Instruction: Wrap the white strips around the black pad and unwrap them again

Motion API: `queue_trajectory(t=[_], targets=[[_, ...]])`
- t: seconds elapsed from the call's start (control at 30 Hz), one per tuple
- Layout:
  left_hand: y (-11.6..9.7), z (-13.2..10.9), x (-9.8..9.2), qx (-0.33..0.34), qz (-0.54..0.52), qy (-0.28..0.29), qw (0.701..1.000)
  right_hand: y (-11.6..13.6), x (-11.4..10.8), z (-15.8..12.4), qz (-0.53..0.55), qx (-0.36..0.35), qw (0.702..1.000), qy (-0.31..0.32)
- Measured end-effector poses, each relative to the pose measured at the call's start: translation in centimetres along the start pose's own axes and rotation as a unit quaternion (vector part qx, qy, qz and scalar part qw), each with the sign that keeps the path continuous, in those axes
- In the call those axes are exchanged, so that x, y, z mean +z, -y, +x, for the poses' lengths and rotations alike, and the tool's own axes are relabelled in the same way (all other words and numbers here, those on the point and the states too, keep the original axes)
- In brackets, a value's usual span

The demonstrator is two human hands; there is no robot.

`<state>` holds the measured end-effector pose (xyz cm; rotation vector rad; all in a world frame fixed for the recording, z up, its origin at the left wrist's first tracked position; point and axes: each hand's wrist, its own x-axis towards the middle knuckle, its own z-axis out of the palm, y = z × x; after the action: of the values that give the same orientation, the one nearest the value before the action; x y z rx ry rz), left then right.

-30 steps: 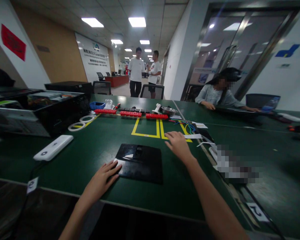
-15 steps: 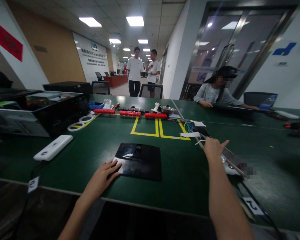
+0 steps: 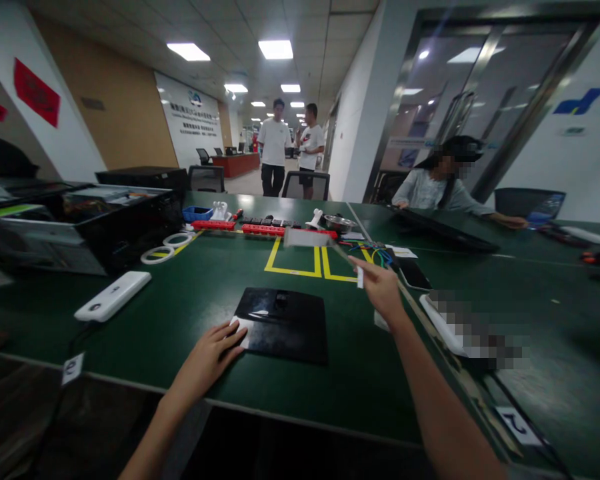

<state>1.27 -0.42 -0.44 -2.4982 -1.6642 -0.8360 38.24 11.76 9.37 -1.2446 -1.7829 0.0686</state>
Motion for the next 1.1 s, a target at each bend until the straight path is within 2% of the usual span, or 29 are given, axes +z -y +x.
queue_trajectory(t=[0.1,0.17,0.23,0.37,0.47,0.57,0.77,0.9,1.1], targets=[[0.3,0.0,-0.1,-0.006,-0.029,0.008,1.000,3.6,3.5,-1.9,0.083,-0.087,0.986,0.118],[0.5,-0.1,-0.2,-0.019,-0.060,0.014,0.998,5.4,5.7,-3.5,0.103,-0.144,0.962,0.207],[0.8,-0.2,-0.3,-0.049,-0.098,0.010,0.994,6.6,7.7,-5.1,0.095,-0.199,0.941,0.257],[0.8,-0.3,-0.6,-0.094,-0.155,-0.021,0.983,8.2,9.9,-7.6,0.000,-0.289,0.920,0.265],[0.6,-0.4,-0.8,-0.083,-0.158,-0.022,0.984,9.2,10.3,-8.4,-0.069,-0.333,0.902,0.266],[0.3,-0.5,-0.8,-0.043,-0.134,-0.003,0.990,10.0,10.4,-8.5,-0.110,-0.361,0.882,0.282],[0.0,-0.5,-0.7,0.061,-0.068,0.064,0.994,10.4,10.7,-8.7,-0.148,-0.367,0.876,0.275],[0.0,-0.4,-0.4,0.055,-0.038,0.083,0.994,10.5,10.8,-8.8,-0.156,-0.361,0.873,0.288],[0.1,-0.4,-0.2,0.035,-0.039,0.090,0.995,10.2,10.9,-8.9,-0.118,-0.308,0.887,0.323]])
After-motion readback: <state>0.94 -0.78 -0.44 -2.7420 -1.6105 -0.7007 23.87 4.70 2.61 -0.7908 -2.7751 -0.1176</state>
